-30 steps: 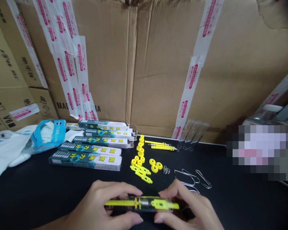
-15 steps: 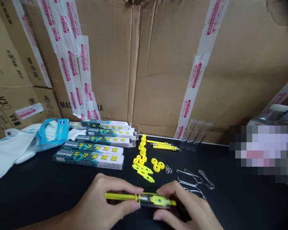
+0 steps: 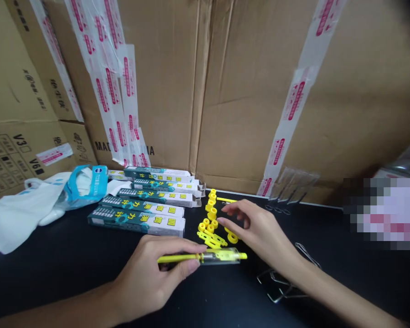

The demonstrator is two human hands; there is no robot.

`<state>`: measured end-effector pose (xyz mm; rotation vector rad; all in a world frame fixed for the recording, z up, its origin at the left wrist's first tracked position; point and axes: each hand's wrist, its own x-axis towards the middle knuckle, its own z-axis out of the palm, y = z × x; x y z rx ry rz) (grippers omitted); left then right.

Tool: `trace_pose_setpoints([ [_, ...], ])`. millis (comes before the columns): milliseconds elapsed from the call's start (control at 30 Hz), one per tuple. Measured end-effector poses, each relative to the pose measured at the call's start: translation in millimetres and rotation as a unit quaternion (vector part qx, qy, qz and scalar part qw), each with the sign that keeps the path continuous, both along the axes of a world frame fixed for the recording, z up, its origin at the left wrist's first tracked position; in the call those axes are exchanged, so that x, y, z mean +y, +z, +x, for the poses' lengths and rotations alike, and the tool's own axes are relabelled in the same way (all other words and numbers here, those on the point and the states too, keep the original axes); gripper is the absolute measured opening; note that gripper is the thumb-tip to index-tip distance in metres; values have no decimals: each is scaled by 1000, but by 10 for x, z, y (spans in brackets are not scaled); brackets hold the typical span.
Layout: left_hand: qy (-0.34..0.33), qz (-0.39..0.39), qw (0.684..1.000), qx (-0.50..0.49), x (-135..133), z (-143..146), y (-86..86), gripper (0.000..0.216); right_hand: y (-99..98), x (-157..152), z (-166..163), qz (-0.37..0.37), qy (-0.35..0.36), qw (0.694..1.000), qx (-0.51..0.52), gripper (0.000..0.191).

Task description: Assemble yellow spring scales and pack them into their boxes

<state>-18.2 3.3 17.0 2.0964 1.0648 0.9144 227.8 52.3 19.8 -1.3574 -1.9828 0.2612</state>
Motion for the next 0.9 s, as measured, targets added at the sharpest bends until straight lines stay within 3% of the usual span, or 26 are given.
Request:
trace_pose_setpoints([
  [133, -7, 6, 1000, 7, 49, -30, 47, 22, -105, 225, -126, -19, -7, 1000, 9, 21],
  [300, 1, -4, 1000, -5, 80, -50, 48, 21, -115, 243, -135, -32, -8, 997, 70, 21],
  [500, 40, -21, 999, -12, 104, -73, -27, 22, -65, -112, 55, -15, 26, 982, 187, 23],
  [700, 46, -35, 997, -56, 132, -56, -36, 18, -208, -588, 226, -10, -1, 989, 145, 18],
  [900, 7, -12, 997, -76, 133, -36, -1, 16, -308, -623, 278, 3, -18, 984, 179, 17],
])
